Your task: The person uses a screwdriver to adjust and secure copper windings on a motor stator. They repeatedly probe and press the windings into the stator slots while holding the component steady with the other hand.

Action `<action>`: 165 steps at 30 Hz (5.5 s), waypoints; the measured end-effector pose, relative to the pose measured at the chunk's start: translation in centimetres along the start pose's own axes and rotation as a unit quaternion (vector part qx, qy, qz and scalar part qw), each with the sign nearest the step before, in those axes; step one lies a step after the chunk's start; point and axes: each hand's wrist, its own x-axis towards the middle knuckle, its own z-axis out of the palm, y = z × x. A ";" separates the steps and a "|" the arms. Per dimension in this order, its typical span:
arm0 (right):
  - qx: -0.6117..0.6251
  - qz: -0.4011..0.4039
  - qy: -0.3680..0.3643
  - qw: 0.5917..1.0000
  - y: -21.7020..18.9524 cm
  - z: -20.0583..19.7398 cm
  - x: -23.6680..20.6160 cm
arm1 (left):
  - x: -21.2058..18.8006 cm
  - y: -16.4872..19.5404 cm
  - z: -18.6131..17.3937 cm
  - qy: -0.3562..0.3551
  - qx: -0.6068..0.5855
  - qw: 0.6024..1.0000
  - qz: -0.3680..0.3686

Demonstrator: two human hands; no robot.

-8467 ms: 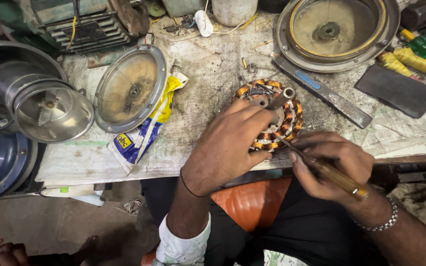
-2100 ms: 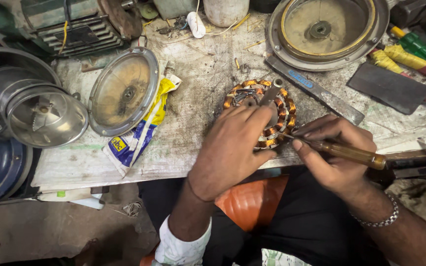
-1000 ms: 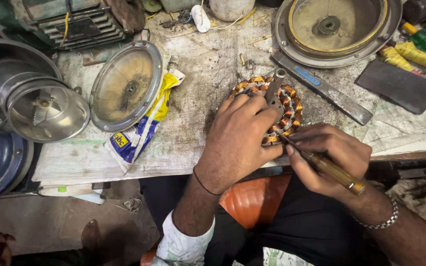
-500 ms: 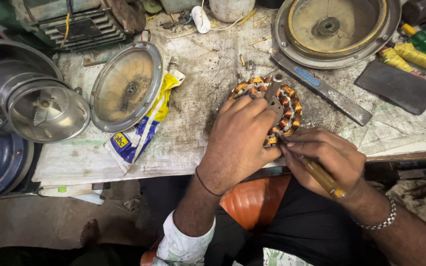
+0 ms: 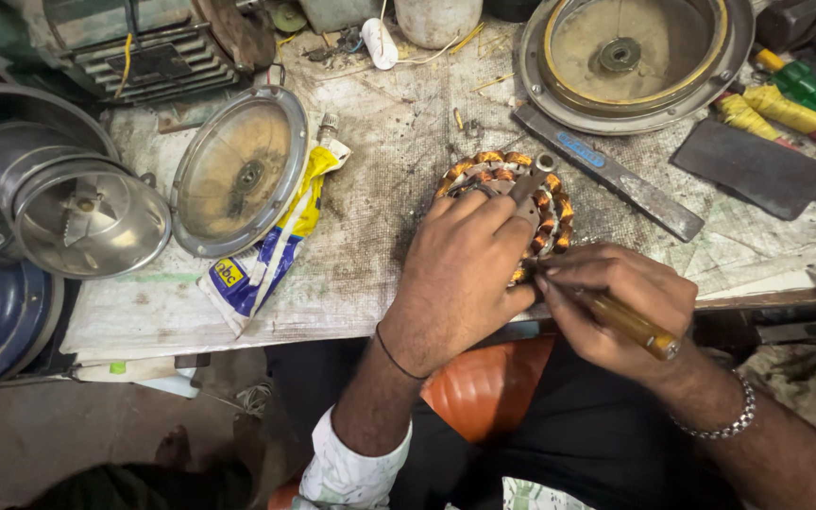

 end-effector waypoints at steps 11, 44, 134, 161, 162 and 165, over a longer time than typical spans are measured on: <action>-0.017 0.024 0.020 0.999 -0.3 -0.2 0.3 | -0.4 0.2 -0.1 0.021 0.000 1.000 -0.021; 0.021 0.006 -0.001 1.000 -0.4 -0.6 0.6 | -0.4 -0.4 -1.7 0.004 -0.013 1.000 -0.007; 0.047 0.058 -0.017 0.997 -0.6 -0.3 1.0 | -0.3 -0.9 -1.1 0.023 -0.052 0.998 0.004; -0.032 -0.105 -0.027 0.994 -0.2 0.0 0.2 | -0.4 -0.5 -0.6 0.028 -0.037 0.999 -0.006; -0.028 -0.102 -0.028 0.994 -0.3 0.1 0.3 | -0.5 -0.5 -0.7 0.027 -0.036 0.999 -0.005; -0.024 -0.096 -0.032 0.995 -0.5 0.0 0.5 | -0.5 -0.5 -0.6 0.032 -0.032 0.999 0.004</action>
